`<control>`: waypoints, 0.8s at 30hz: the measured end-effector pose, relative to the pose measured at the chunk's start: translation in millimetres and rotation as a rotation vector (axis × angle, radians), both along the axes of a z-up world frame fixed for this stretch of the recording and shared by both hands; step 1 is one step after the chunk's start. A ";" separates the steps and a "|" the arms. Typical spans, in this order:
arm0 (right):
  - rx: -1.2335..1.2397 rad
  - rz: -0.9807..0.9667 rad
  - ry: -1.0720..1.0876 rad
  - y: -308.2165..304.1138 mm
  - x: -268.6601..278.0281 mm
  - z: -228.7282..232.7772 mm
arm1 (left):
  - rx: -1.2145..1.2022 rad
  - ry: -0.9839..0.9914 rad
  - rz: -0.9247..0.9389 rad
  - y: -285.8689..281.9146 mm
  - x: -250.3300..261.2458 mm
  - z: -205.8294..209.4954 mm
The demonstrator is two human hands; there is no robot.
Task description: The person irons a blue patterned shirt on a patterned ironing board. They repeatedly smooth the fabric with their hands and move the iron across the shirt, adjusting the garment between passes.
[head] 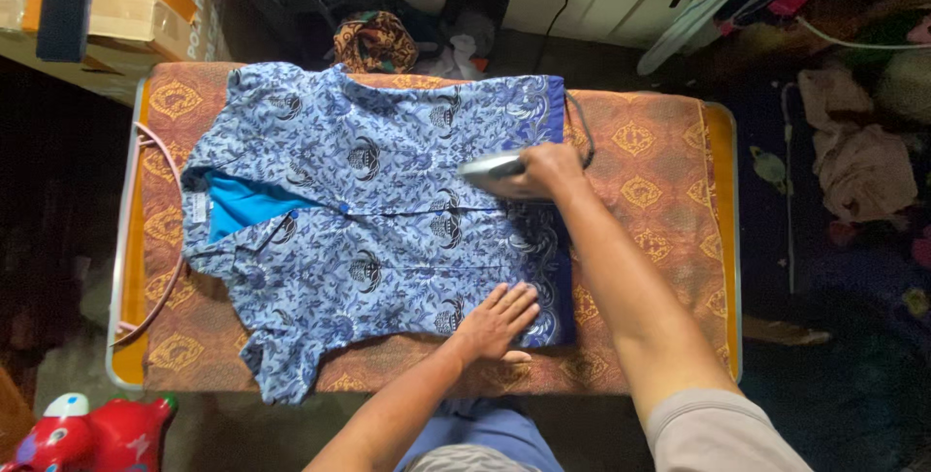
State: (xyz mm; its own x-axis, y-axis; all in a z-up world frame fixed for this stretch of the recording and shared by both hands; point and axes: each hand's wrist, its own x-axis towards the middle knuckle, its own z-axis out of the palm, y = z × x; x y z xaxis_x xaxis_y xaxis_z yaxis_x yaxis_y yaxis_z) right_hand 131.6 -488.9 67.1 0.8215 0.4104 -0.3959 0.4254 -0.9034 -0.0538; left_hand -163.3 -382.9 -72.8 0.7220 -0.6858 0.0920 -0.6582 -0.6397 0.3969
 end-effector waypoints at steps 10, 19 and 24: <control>0.031 -0.108 0.063 -24.8 -54.4 37.4 | 0.051 0.210 0.294 92.1 -35.8 38.7; 0.149 0.219 -0.039 -18.3 -118.8 -1.1 | 0.351 0.330 0.428 138.9 -58.4 67.7; 0.173 0.093 -0.070 -30.9 -119.2 -14.8 | 0.422 0.414 0.395 148.1 -55.2 81.0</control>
State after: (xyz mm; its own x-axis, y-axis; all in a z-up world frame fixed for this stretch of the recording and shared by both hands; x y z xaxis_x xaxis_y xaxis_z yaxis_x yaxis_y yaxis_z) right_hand 12.4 -519.9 52.3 0.7998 0.5429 -0.2560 0.5150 -0.8398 -0.1719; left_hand -218.4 -234.8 8.2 0.8423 -0.2825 -0.4589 -0.1944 -0.9535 0.2302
